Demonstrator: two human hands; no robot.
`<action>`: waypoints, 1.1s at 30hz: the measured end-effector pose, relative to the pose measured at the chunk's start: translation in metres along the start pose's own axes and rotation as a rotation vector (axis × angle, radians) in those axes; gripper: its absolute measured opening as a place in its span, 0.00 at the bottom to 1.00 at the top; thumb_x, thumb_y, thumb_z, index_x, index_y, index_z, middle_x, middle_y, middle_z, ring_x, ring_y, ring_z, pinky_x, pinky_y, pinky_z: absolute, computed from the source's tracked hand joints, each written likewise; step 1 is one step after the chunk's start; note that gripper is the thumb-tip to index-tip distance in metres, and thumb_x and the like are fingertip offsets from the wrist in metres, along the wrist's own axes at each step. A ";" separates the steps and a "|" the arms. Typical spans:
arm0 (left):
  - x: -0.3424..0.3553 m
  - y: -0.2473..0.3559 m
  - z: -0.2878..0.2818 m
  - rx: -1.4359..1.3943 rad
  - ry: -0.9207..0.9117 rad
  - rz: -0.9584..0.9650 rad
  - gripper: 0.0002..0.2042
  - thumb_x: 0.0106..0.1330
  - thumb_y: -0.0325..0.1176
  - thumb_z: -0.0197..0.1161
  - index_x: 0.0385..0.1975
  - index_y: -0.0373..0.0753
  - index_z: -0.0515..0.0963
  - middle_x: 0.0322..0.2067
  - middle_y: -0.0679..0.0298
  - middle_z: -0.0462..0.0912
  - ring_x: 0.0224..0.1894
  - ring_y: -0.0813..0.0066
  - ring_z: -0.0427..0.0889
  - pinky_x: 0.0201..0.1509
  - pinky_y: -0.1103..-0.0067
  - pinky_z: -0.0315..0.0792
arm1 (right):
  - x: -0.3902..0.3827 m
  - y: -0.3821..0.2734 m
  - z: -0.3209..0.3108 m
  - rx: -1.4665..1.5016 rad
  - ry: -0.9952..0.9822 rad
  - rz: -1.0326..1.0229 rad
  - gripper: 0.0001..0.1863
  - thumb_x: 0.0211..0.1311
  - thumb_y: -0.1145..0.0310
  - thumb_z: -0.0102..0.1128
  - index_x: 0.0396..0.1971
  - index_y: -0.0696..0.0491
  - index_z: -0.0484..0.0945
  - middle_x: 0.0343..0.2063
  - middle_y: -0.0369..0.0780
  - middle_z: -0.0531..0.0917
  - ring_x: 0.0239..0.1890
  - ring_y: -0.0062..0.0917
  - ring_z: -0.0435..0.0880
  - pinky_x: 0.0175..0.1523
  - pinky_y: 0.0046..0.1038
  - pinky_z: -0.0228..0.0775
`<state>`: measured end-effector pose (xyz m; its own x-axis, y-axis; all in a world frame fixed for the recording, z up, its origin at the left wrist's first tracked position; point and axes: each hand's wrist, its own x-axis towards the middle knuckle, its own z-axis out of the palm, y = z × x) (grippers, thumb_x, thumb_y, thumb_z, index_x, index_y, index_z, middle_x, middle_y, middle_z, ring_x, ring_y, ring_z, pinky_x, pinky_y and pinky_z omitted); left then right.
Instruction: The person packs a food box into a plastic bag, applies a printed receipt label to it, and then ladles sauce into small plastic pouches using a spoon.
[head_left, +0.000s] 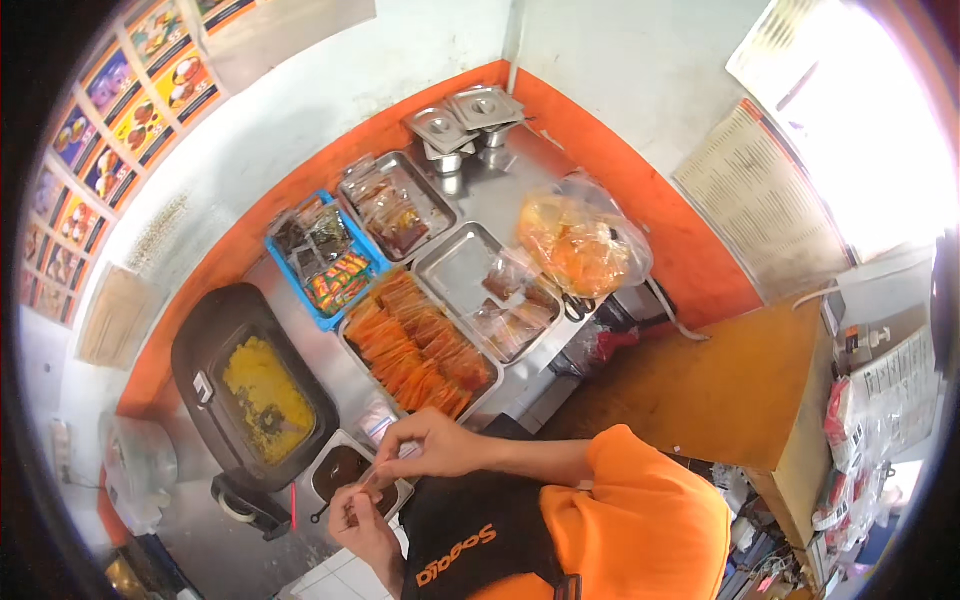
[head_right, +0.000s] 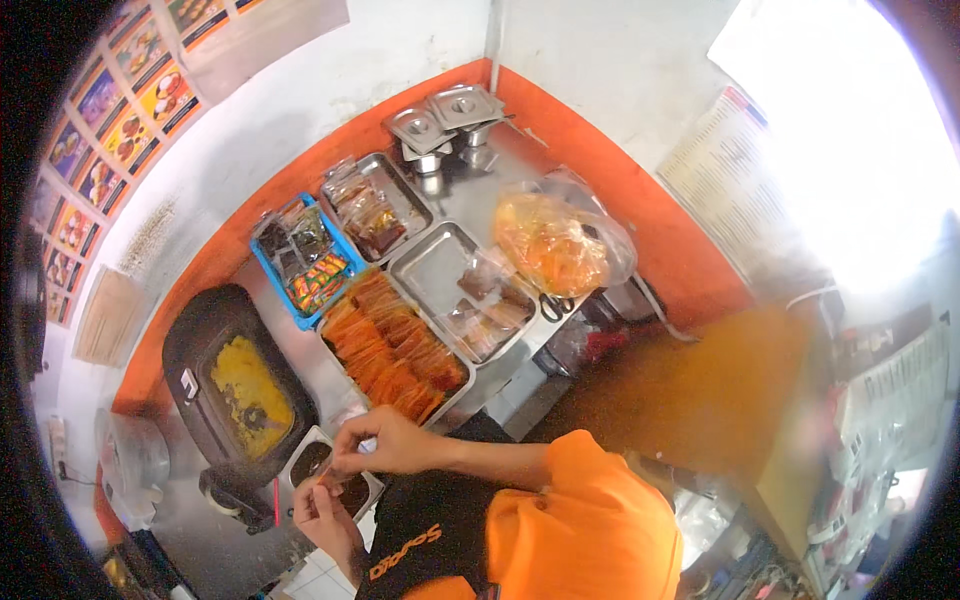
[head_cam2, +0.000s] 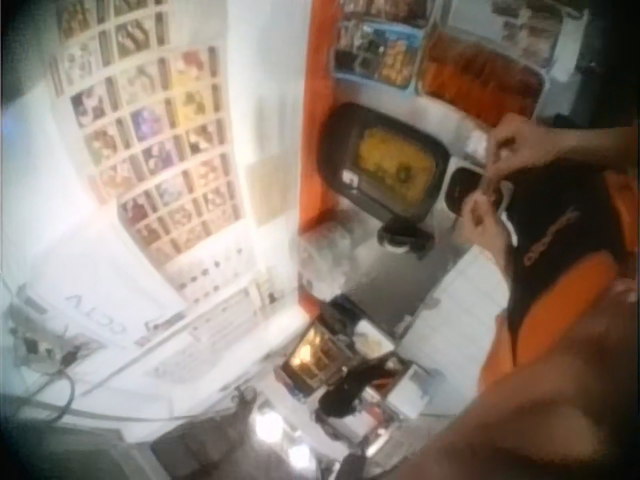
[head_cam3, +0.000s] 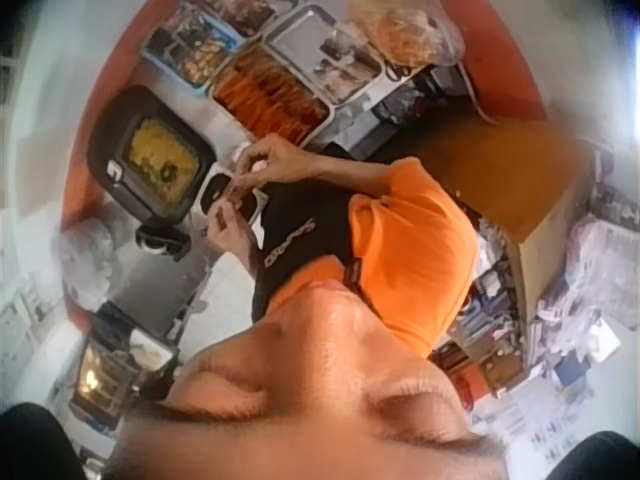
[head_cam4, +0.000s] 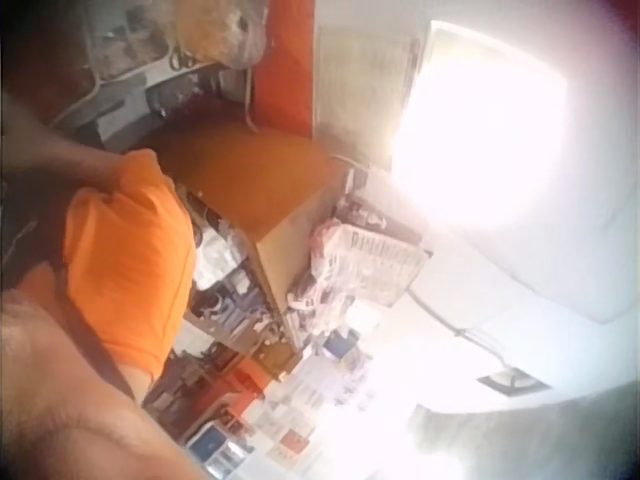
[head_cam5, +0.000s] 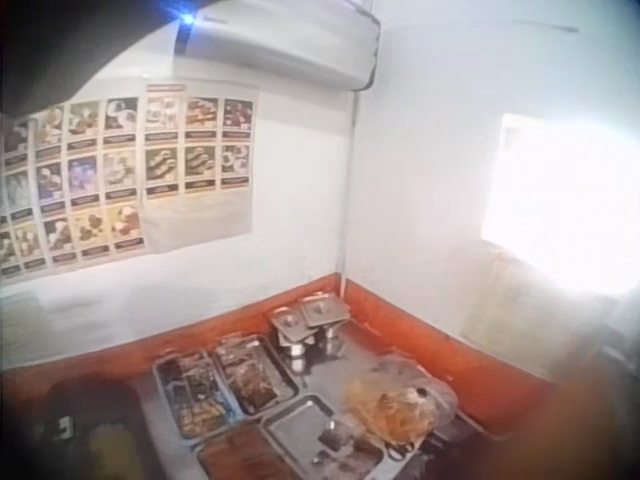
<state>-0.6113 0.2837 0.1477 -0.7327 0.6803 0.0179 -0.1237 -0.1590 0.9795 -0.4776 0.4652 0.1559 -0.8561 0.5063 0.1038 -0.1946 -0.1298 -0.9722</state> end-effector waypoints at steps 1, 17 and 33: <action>0.000 -0.001 -0.001 0.041 -0.016 -0.001 0.10 0.75 0.33 0.66 0.46 0.31 0.80 0.37 0.62 0.82 0.37 0.76 0.78 0.47 0.79 0.73 | 0.000 0.001 -0.008 0.037 0.057 0.020 0.08 0.67 0.68 0.74 0.38 0.57 0.87 0.34 0.34 0.89 0.38 0.15 0.85 0.46 0.23 0.77; -0.001 0.014 -0.044 0.290 0.296 0.005 0.13 0.74 0.29 0.64 0.54 0.31 0.81 0.43 0.59 0.84 0.40 0.74 0.81 0.49 0.78 0.75 | -0.016 0.080 -0.262 -0.962 1.040 0.012 0.12 0.64 0.69 0.71 0.44 0.58 0.83 0.40 0.43 0.87 0.43 0.31 0.87 0.50 0.29 0.77; -0.015 0.023 -0.054 0.255 0.234 -0.081 0.15 0.71 0.23 0.66 0.56 0.32 0.81 0.44 0.60 0.85 0.43 0.77 0.83 0.50 0.79 0.77 | -0.035 0.000 -0.082 -0.725 -0.635 0.431 0.22 0.73 0.52 0.62 0.32 0.57 0.87 0.37 0.48 0.88 0.41 0.45 0.87 0.48 0.43 0.78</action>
<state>-0.6397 0.2310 0.1594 -0.8644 0.4965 -0.0795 -0.0386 0.0922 0.9950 -0.4088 0.5175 0.1349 -0.9191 -0.0280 -0.3931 0.3386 0.4543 -0.8240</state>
